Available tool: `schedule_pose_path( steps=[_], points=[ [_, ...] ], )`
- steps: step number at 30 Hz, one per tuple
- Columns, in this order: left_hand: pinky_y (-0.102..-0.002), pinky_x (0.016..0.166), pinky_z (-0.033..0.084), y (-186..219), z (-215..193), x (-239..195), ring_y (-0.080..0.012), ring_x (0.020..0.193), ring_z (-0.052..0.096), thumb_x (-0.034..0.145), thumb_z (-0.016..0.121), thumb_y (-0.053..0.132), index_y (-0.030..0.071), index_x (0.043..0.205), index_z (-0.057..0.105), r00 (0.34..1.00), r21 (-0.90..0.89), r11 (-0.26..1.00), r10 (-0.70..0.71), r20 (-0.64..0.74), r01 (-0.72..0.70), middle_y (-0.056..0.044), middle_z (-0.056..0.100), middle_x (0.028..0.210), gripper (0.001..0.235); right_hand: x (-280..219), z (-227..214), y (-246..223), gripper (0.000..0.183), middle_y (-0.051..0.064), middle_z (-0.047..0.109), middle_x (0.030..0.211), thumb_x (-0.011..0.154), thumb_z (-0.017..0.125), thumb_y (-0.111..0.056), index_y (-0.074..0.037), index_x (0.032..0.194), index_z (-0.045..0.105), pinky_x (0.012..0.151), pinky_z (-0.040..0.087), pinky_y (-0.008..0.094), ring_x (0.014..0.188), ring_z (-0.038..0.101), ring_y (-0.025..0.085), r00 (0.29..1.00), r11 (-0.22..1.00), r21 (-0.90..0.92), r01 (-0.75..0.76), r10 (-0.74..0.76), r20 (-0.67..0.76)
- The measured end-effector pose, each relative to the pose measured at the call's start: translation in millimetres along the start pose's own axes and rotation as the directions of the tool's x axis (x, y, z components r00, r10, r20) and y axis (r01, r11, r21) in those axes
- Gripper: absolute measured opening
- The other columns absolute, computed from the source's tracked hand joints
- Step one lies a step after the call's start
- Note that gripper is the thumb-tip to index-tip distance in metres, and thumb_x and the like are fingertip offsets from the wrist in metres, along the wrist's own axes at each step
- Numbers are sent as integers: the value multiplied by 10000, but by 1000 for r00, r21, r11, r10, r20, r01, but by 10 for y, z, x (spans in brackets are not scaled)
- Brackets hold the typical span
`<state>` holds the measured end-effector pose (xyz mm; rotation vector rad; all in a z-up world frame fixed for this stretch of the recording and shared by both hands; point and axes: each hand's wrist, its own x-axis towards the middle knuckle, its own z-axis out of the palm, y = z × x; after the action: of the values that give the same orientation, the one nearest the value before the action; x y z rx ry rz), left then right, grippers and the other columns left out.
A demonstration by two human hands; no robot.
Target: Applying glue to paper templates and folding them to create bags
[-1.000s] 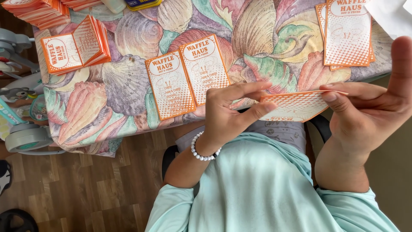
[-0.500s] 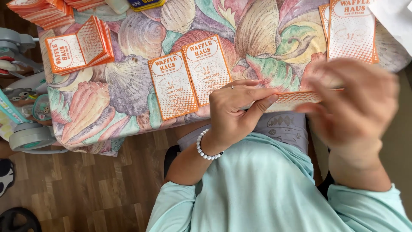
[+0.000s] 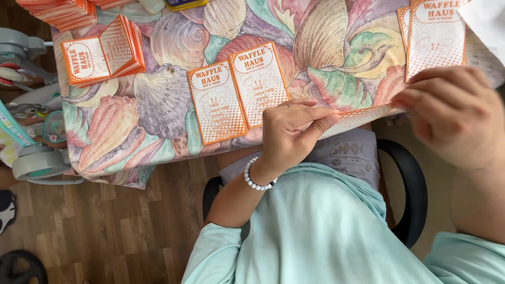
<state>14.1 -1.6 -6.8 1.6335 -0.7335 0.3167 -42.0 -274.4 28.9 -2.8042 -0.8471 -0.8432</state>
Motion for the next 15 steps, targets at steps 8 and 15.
schedule_pose_path(
  steps=[8,15],
  points=[
    [-254,792,606,29,-222,40,-150,850,763,920,770,108,77,929,779,984,-100,981,-170,-50,165,-64,785,930,34,-324,161,34,451,356,645,1221,1341,366,-116,226,1203,625,1135,500,550,1222,644,499,893,792,527,-309,432,-124],
    [-322,911,613,63,-195,24,-209,916,765,923,772,112,98,963,780,997,16,997,-75,-9,75,-32,786,924,44,573,165,-492,312,163,786,1103,1027,695,-275,19,1101,771,966,540,488,1084,729,396,977,960,280,-8,67,-203]
  ],
)
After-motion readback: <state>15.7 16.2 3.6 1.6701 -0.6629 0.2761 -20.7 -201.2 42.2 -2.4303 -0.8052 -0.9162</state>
